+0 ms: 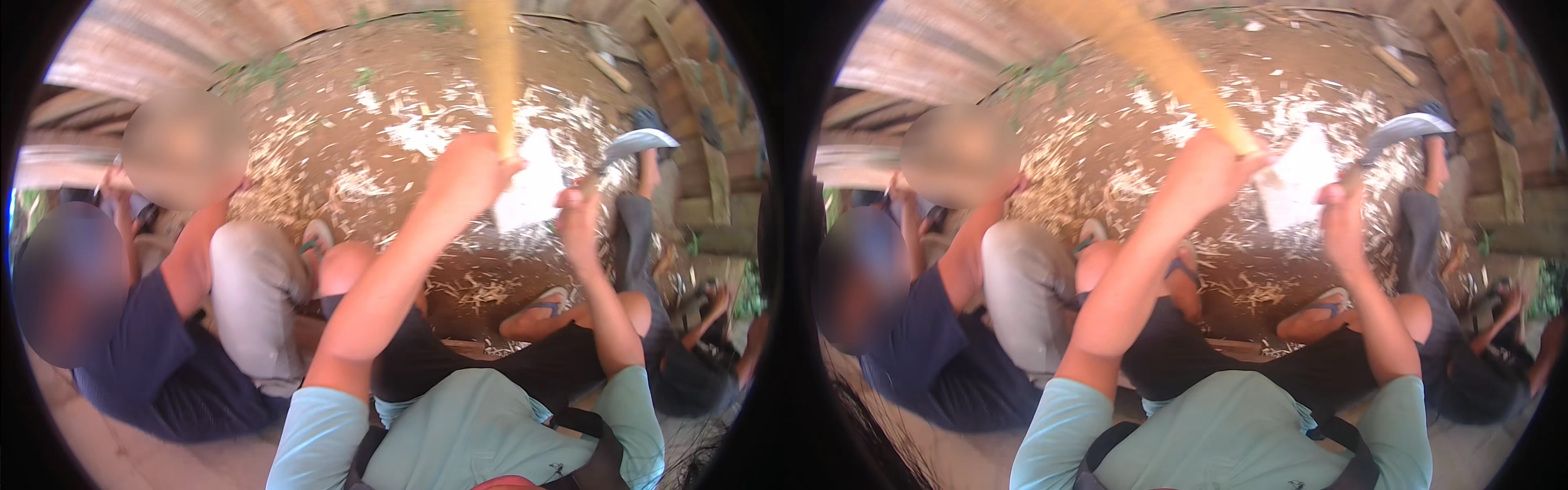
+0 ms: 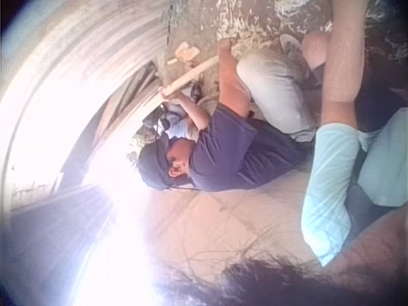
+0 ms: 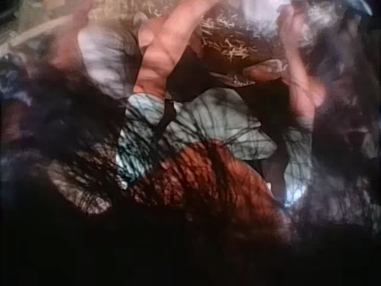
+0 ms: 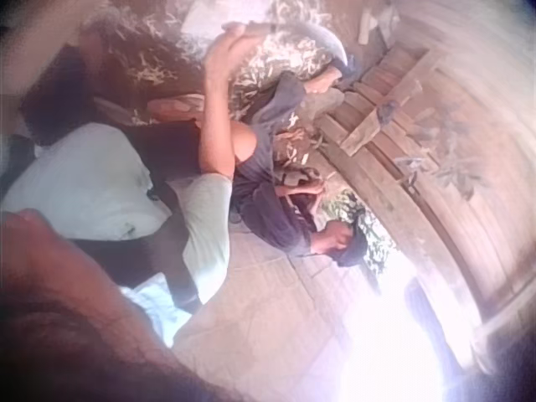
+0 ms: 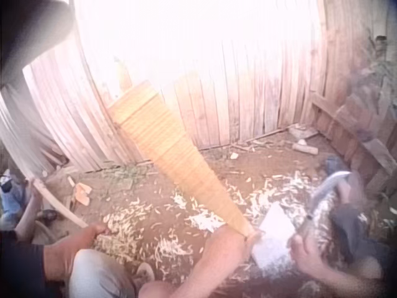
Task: The person sits on the ground and uses a knife to shave thin strips from a piece of wood held in their left hand. They repeatedly pull the blade along the wood to create shavings, which accumulate on the ground. The person occasionally pauses to inspect the wood or adjust their grip.
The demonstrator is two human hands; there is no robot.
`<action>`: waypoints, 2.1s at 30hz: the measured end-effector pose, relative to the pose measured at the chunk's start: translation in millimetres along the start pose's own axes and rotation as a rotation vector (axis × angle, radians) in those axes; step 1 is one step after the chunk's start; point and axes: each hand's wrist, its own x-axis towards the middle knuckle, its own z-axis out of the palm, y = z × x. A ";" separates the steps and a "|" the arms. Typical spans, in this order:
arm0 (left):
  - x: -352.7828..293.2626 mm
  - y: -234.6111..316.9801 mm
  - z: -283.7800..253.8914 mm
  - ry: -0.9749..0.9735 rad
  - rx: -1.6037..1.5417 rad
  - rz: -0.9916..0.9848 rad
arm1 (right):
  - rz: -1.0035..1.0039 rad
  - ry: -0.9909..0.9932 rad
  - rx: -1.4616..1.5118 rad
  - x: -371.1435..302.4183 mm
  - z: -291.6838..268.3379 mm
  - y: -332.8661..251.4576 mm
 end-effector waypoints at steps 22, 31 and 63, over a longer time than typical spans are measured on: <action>-8.8 9.4 22.3 0.142 0.084 0.081 | -0.052 -0.459 -0.754 -25.7 4.1 73.9; -9.1 12.7 28.1 0.082 0.195 0.142 | -0.129 -0.446 -0.879 -38.5 -8.3 39.3; -1.4 21.3 11.3 -0.167 0.034 -0.115 | -0.189 0.259 -0.412 -41.0 -21.3 20.8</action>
